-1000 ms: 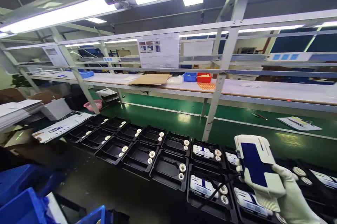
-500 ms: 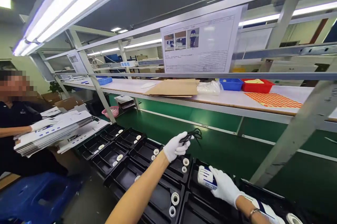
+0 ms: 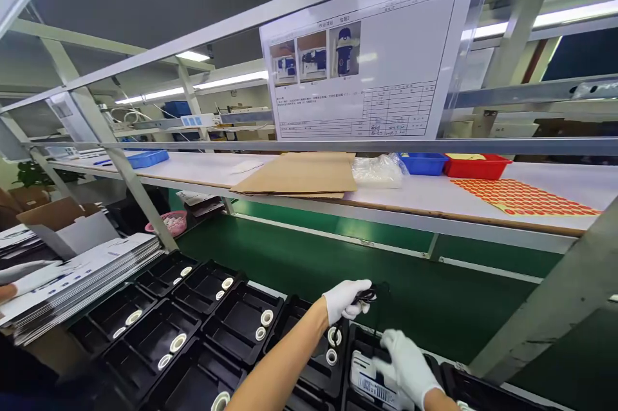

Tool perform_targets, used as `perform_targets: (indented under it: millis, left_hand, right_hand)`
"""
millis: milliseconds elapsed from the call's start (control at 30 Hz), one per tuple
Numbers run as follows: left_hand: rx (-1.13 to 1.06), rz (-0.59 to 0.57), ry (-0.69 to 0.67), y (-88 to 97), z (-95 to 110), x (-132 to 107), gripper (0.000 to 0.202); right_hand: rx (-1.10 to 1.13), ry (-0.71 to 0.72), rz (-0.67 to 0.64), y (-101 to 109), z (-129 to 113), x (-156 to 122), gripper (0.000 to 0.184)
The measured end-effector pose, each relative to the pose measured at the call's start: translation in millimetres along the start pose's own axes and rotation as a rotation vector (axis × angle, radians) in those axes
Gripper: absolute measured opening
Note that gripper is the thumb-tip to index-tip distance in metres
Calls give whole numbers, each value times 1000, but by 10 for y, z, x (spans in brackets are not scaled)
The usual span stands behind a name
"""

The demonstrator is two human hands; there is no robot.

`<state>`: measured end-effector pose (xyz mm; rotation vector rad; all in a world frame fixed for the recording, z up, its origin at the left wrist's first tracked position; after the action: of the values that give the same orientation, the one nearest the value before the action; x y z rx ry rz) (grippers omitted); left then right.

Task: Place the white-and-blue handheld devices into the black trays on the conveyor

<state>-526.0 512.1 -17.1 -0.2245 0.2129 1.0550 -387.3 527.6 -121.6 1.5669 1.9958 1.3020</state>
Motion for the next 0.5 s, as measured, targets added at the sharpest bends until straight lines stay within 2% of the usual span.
perform_targets:
  millis: [67,100,133,200,267,367,433,500]
  left_hand:
    - [38,-59,42,-82,6,6,44]
    - [55,-96,67,-135,5,3,43]
    - [72,-141,94,-198,1,-1,43]
    - [114,-153,75,-258,53,12,48]
    - [117,3,-57,-186,195,63,57]
    - [-22,335,-294,-28,346,107,62]
    - [-127,406,-391,-53,315,165,60]
    - [-159,437,-481,-85,234,208,60]
  right_hand:
    - [-36,-16,178,508,-47,76,40]
    - [-16,-2,268,760,-109,107,49]
    - [40,36,268,915,-198,157,58]
    - [209,53,57,941,-352,269,50]
    - [320,-6,-90,845,-459,289,41]
    - [442,-104,-76,675,-561,245,51]
    - [546,-103,-108,513,-666,236,58]
    - [608,-92,-130,437,-735,253,60]
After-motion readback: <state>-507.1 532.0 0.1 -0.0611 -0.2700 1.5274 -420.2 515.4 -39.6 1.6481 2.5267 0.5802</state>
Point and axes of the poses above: each hand's wrist, its own x-axis towards the middle knuckle, its own y-axis out of the back of the hand, z = x × y, the point moved 9 cm from there along x, towards the middle knuckle, and after that the axes turned 4 degrees about -z, right-handed, at the moved point
